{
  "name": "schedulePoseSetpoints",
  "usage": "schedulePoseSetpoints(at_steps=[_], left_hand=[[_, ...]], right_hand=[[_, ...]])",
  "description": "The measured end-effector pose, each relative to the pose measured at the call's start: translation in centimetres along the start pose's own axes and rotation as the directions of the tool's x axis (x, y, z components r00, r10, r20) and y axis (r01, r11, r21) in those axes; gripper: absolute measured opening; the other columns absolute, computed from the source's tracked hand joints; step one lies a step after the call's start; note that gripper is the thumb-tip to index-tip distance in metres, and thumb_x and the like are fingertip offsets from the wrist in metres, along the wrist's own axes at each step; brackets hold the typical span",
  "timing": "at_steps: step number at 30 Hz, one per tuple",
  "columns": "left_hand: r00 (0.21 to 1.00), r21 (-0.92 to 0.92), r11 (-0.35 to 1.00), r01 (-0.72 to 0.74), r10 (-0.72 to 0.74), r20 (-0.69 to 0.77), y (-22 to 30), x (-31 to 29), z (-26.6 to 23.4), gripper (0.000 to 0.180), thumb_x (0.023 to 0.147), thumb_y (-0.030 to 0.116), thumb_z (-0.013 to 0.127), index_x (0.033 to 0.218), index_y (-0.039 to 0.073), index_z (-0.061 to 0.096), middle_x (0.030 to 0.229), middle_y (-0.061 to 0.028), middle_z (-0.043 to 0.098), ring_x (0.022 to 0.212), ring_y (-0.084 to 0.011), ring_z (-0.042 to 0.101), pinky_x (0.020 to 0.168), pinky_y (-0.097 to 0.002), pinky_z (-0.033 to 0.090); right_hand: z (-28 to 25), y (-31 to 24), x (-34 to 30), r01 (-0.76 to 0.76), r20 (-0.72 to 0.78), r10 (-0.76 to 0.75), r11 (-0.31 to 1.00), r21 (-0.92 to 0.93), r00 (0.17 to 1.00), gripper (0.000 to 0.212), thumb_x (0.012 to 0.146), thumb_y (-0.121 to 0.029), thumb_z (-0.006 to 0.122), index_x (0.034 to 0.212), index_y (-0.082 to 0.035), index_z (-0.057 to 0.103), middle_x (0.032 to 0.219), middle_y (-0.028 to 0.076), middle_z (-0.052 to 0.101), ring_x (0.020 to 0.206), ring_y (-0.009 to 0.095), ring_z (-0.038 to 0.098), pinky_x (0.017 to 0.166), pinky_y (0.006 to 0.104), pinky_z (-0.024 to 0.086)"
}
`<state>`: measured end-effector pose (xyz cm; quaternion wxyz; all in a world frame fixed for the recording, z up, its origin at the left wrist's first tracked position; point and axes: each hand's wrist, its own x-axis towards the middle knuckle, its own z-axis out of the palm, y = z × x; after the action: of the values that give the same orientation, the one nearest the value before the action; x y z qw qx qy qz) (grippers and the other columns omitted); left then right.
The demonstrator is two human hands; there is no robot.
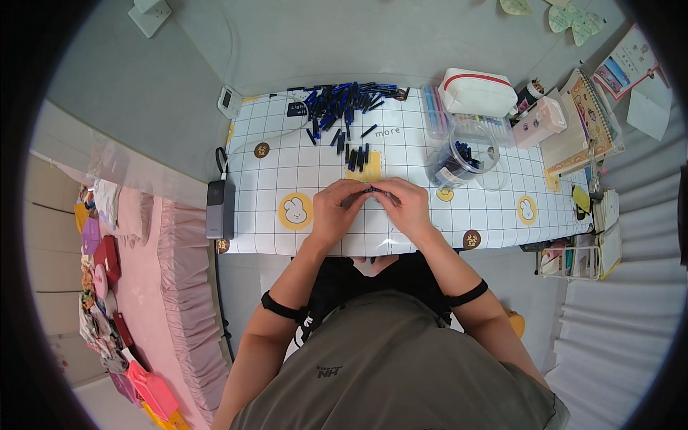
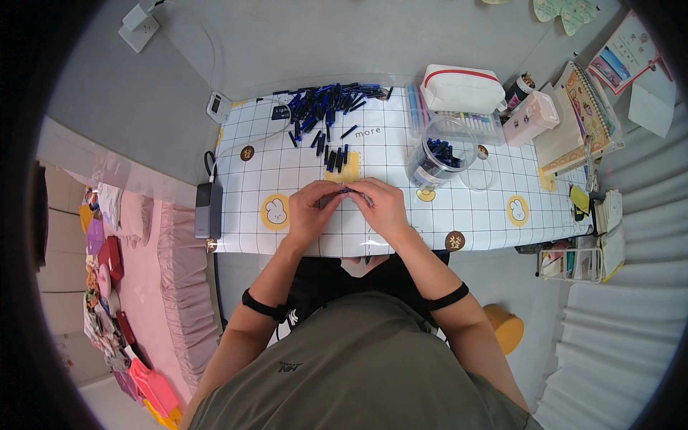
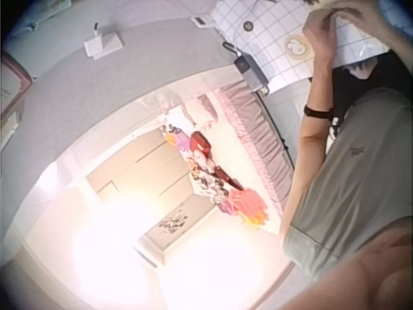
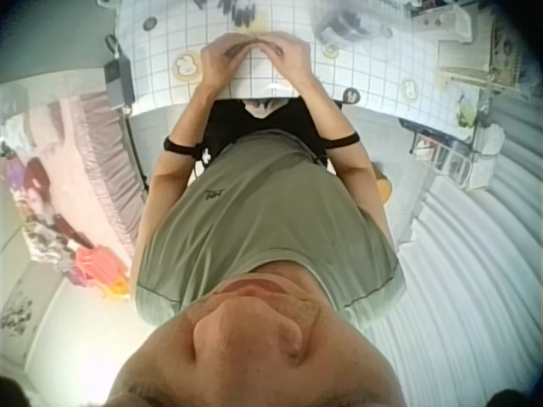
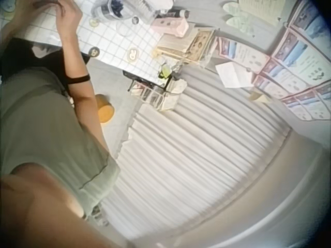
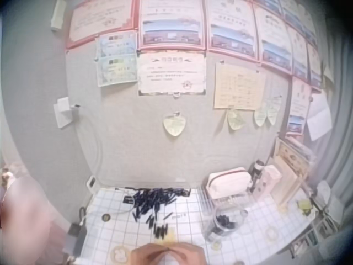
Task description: The person sits at a desk and repeatedly picks up blue pen barrels and black ink cartridges. They insert the cartridges into the barrels to assemble the pens and then place the completed pens into a clear plastic container on the right side of the desk.
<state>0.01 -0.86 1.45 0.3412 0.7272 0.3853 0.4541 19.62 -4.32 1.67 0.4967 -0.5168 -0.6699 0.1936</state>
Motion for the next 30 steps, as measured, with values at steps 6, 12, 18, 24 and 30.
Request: schedulePoseSetpoints(at_steps=[6,12,18,24,30], left_hand=[[0.998,-0.038,0.998,0.058,-0.057,0.025,0.5,0.0,0.0,0.021,0.096,-0.002,0.083,0.117,0.001,0.084,0.108,-0.0111,0.082,0.088,-0.0150,0.078,0.073,-0.0258,0.061],[0.997,-0.010,0.997,0.076,-0.076,0.010,1.1,0.3,0.2,0.022,0.092,0.001,0.086,0.113,0.003,0.084,0.107,-0.0123,0.083,0.088,-0.0242,0.081,0.075,-0.0321,0.065],[0.999,0.037,0.999,0.024,-0.026,0.045,3.2,0.9,-0.5,0.018,0.091,0.001,0.088,0.108,0.002,0.085,0.102,-0.0105,0.083,0.087,-0.0205,0.079,0.076,-0.0291,0.063],[0.989,-0.141,0.989,-0.032,0.052,0.139,7.8,3.3,-0.2,0.019,0.094,0.000,0.086,0.112,-0.001,0.083,0.105,-0.0103,0.081,0.093,-0.0188,0.078,0.083,-0.0311,0.063],[0.955,-0.233,0.947,-0.223,0.260,0.140,12.3,7.5,3.5,0.027,0.097,-0.003,0.082,0.124,0.000,0.082,0.106,-0.0098,0.080,0.100,-0.0170,0.076,0.085,-0.0300,0.063]], right_hand=[[-0.1,0.1,0.1,-0.054,0.009,0.054,0.998,0.021,0.999,0.019,0.091,-0.001,0.086,0.109,-0.004,0.083,0.100,0.010,0.082,0.077,0.024,0.077,0.063,0.0306,0.058],[-0.2,0.0,-0.1,-0.038,-0.017,0.038,0.999,-0.009,0.999,0.020,0.089,0.000,0.087,0.108,-0.004,0.082,0.097,0.010,0.081,0.080,0.025,0.077,0.067,0.0317,0.059],[-1.2,-0.6,-0.4,0.094,-0.118,-0.090,0.995,0.029,0.989,0.022,0.086,0.003,0.088,0.106,-0.005,0.082,0.097,0.010,0.081,0.085,0.027,0.079,0.072,0.0321,0.061],[-6.2,-4.0,0.6,0.142,-0.191,-0.140,0.990,-0.008,0.971,0.023,0.083,0.006,0.089,0.103,-0.005,0.083,0.097,0.009,0.081,0.086,0.024,0.079,0.073,0.0319,0.061],[-12.2,-7.2,1.8,0.086,-0.312,-0.094,0.995,-0.041,0.945,0.018,0.093,0.002,0.084,0.111,-0.001,0.081,0.102,0.011,0.082,0.089,0.022,0.079,0.079,0.0321,0.062]])
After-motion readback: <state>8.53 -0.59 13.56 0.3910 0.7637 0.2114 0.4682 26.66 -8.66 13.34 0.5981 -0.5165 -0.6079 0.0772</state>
